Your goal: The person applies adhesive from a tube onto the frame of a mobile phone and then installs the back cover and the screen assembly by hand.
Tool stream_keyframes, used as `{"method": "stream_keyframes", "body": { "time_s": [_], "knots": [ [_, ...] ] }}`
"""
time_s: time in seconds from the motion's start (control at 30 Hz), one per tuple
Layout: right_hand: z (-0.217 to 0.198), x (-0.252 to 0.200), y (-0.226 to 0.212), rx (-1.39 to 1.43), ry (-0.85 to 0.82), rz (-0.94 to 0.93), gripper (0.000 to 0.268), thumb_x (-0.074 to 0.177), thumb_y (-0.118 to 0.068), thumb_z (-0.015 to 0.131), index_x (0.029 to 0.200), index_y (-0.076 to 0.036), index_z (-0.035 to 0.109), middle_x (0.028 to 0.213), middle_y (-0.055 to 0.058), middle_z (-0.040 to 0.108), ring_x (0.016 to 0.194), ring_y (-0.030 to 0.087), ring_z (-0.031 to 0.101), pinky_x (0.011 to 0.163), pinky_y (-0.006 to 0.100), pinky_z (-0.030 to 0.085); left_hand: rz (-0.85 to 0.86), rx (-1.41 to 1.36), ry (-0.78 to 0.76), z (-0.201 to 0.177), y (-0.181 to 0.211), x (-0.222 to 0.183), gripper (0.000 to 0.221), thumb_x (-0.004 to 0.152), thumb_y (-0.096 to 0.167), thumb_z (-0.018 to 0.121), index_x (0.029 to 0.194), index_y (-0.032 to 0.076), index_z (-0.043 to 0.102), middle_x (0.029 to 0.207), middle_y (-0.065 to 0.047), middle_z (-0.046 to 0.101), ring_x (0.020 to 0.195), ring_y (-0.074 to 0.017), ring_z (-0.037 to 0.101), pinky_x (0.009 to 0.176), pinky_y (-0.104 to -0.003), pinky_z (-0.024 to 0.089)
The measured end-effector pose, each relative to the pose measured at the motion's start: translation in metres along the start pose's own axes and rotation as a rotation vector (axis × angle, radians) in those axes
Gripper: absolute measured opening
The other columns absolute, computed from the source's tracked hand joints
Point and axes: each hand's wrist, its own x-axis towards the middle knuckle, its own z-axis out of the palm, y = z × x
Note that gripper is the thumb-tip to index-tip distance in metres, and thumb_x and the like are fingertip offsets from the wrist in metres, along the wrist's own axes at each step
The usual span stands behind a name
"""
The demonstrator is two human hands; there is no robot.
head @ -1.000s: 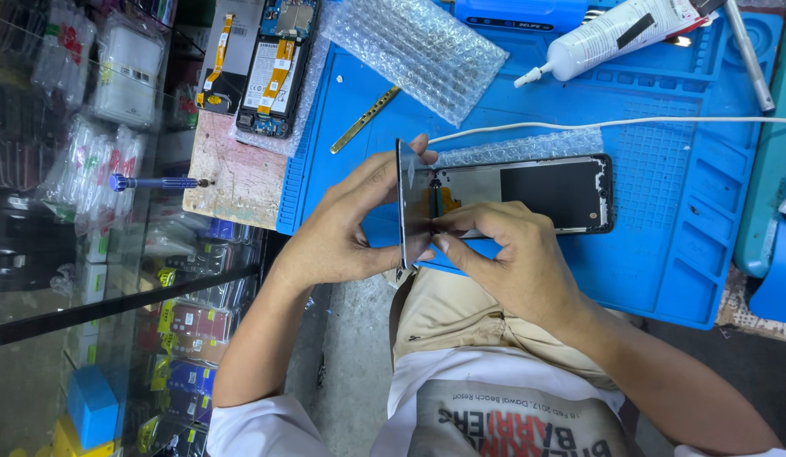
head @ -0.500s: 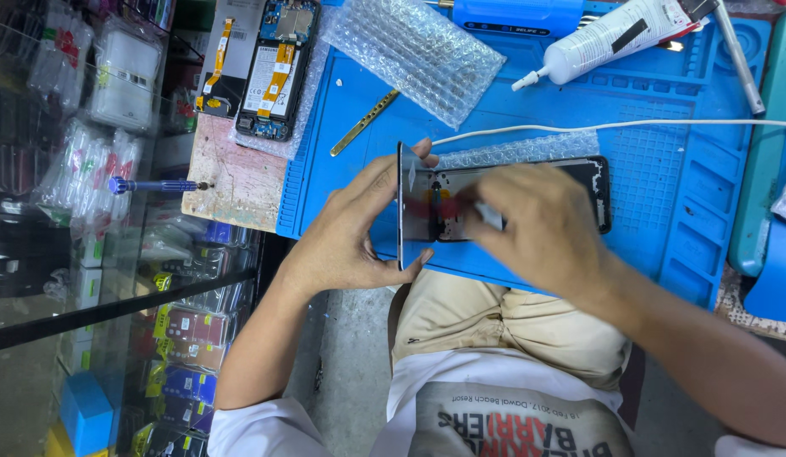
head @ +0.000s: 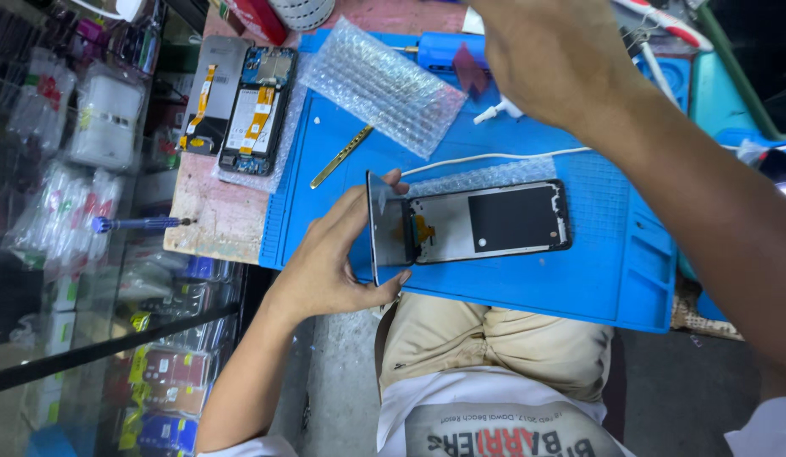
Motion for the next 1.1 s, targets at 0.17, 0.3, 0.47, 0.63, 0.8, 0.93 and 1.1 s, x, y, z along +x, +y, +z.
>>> {"method": "stream_keyframes", "body": {
  "time_s": [0.17,0.3,0.47,0.63,0.8,0.93,1.1],
  "knots": [
    [-0.008,-0.03,0.007,0.095,-0.214,-0.164,0.034,0.086,-0.022,0.077,0.115,-0.006,0.069,0.109,0.01,0.068,0.105,0.027,0.065,0.09,0.042,0.05,-0.017,-0.005,0.025,0.0,0.0,-0.002,0.099,0.07,0.016,0.088,0.155,0.004,0.04,0.15,-0.016,0.057,0.142,-0.0355,0.055,0.117,-0.041,0.046],
    [0.006,-0.054,0.003,-0.052,-0.201,-0.216,0.026,0.093,-0.032,0.077,0.107,-0.011,0.068,0.113,0.005,0.067,0.114,0.023,0.062,0.1,0.039,0.049,-0.044,-0.018,0.025,0.0,0.0,-0.002,0.1,0.07,0.017,0.089,0.156,0.005,0.04,0.149,-0.016,0.057,0.139,-0.0342,0.058,0.114,-0.04,0.049],
    [0.023,-0.053,0.011,-0.093,-0.142,-0.276,0.029,0.095,-0.033,0.076,0.113,-0.011,0.071,0.115,0.001,0.066,0.115,0.018,0.061,0.105,0.037,0.047,-0.044,-0.012,0.031,0.002,0.001,-0.002,0.1,0.069,0.018,0.088,0.156,0.005,0.04,0.149,-0.016,0.057,0.138,-0.0343,0.058,0.113,-0.04,0.049],
    [0.039,-0.051,0.017,-0.092,-0.168,-0.306,0.019,0.096,-0.03,0.074,0.108,-0.016,0.07,0.105,-0.002,0.065,0.11,0.016,0.061,0.105,0.037,0.047,-0.06,0.0,0.035,0.002,0.003,-0.002,0.099,0.069,0.019,0.089,0.155,0.005,0.04,0.148,-0.017,0.057,0.138,-0.0349,0.058,0.111,-0.04,0.05],
    [0.049,-0.048,0.012,0.029,-0.166,-0.309,0.023,0.099,-0.036,0.075,0.113,-0.019,0.07,0.087,-0.002,0.062,0.097,0.017,0.06,0.102,0.041,0.047,-0.055,0.004,0.043,0.003,0.004,-0.001,0.1,0.07,0.02,0.089,0.155,0.005,0.04,0.148,-0.016,0.057,0.136,-0.0352,0.059,0.109,-0.04,0.051],
    [0.034,-0.044,0.009,0.151,-0.097,-0.125,0.067,0.085,-0.051,0.076,0.134,-0.008,0.065,0.09,0.009,0.061,0.094,0.026,0.061,0.105,0.052,0.043,-0.087,-0.003,0.043,0.003,0.003,-0.001,0.099,0.069,0.021,0.089,0.154,0.006,0.04,0.147,-0.017,0.057,0.134,-0.0344,0.06,0.106,-0.039,0.053],
    [0.006,-0.084,0.042,0.303,-0.094,0.446,0.042,0.12,-0.046,0.055,0.124,-0.006,0.065,0.105,0.015,0.065,0.09,0.024,0.064,0.082,0.032,0.053,-0.065,0.001,0.043,0.004,-0.001,-0.004,0.101,0.07,0.021,0.089,0.156,0.004,0.039,0.149,-0.019,0.056,0.137,-0.0369,0.057,0.107,-0.041,0.05]
  ]
}}
